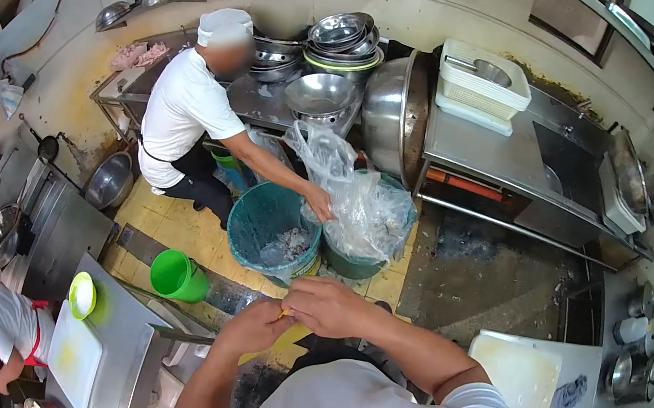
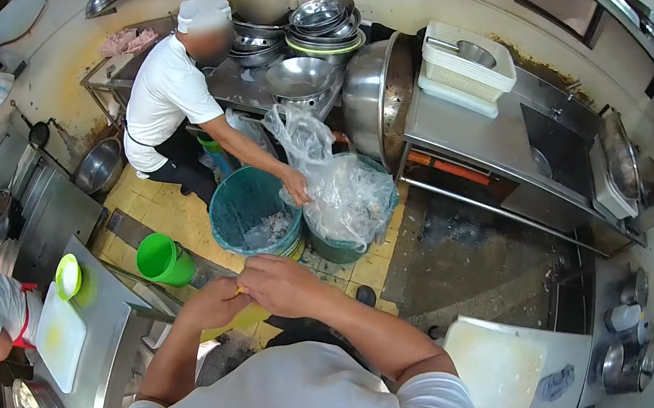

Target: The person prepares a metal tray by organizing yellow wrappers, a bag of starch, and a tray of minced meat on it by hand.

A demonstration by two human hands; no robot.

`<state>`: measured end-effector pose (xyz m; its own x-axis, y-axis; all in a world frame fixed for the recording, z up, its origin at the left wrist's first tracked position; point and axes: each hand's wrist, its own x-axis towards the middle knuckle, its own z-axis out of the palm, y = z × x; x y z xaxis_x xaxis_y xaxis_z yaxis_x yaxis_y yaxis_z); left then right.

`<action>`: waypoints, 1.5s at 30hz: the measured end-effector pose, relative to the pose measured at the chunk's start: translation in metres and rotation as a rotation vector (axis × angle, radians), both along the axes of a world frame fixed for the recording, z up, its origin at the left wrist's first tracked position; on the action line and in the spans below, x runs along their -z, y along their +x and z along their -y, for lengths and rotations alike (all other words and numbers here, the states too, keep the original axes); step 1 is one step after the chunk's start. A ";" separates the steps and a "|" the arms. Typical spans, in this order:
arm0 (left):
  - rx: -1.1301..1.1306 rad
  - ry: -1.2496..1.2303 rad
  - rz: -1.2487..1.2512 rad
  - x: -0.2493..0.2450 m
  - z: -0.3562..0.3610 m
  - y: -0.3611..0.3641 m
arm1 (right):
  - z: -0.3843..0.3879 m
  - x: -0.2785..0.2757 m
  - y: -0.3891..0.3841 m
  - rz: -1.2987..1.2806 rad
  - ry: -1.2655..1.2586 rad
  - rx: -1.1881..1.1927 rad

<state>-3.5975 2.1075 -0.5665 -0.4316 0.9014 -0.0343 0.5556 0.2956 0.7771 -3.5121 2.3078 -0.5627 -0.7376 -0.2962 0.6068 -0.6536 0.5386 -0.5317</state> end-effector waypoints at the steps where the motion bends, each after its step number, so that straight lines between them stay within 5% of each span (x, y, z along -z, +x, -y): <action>1: -0.028 -0.001 -0.017 -0.005 -0.013 -0.006 | -0.015 -0.002 -0.010 -0.021 -0.018 -0.035; 9: -0.360 -0.039 -0.040 -0.026 -0.127 -0.030 | -0.147 -0.012 -0.095 -0.034 -0.054 -0.277; 16: -0.417 -0.092 -0.179 -0.039 -0.186 -0.043 | -0.203 -0.023 -0.138 -0.018 -0.062 -0.423; 29: -0.650 -0.152 -0.093 -0.049 -0.178 -0.026 | -0.182 -0.024 -0.170 0.178 -0.219 -0.673; 45: -0.658 -0.042 -0.280 -0.086 -0.181 -0.043 | -0.180 -0.039 -0.180 0.131 -0.327 -0.525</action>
